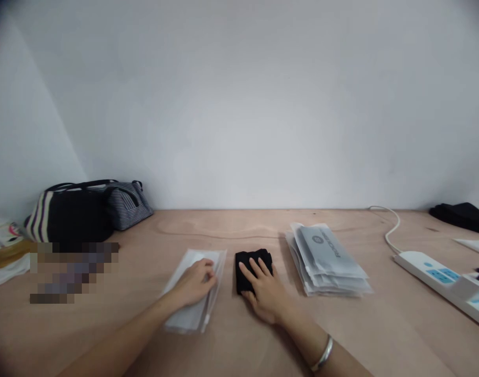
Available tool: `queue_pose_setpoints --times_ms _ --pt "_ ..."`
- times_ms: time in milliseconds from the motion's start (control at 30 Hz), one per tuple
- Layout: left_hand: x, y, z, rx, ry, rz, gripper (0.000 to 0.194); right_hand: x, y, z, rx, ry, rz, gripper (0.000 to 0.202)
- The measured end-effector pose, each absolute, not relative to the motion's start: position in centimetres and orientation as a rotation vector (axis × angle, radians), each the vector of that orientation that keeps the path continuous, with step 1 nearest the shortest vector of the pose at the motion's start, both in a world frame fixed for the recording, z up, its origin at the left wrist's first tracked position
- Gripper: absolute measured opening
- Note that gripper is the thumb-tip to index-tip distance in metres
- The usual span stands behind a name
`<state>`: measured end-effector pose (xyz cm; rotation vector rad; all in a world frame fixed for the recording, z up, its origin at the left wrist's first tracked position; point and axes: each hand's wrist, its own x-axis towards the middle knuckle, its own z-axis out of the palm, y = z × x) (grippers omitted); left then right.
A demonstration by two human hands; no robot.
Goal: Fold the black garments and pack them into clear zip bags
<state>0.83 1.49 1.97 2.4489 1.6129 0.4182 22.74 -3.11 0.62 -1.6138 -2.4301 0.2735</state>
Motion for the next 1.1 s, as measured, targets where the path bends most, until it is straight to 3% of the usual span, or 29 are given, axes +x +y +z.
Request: queue_pose_setpoints --times_ms 300,500,567,767,1100 --pt "5.0 1.7 -0.6 2.445 1.500 0.707 0.023 22.4 -2.5 -0.2 -1.470 -1.991 0.512 0.053" --pt "4.6 1.9 -0.9 2.446 1.447 0.731 0.025 21.4 -3.3 2.2 -1.507 -2.352 0.627 0.063" --pt "4.6 2.0 -0.9 2.450 1.437 0.738 0.025 21.9 -2.9 3.4 -1.506 -2.429 0.681 0.059" --pt "4.4 2.0 -1.0 2.464 1.409 0.756 0.023 22.8 -0.4 4.0 -1.294 -2.556 0.478 0.047" --pt "4.4 2.5 -0.5 2.384 1.393 0.799 0.032 20.9 1.2 2.9 -1.354 -2.509 0.495 0.038"
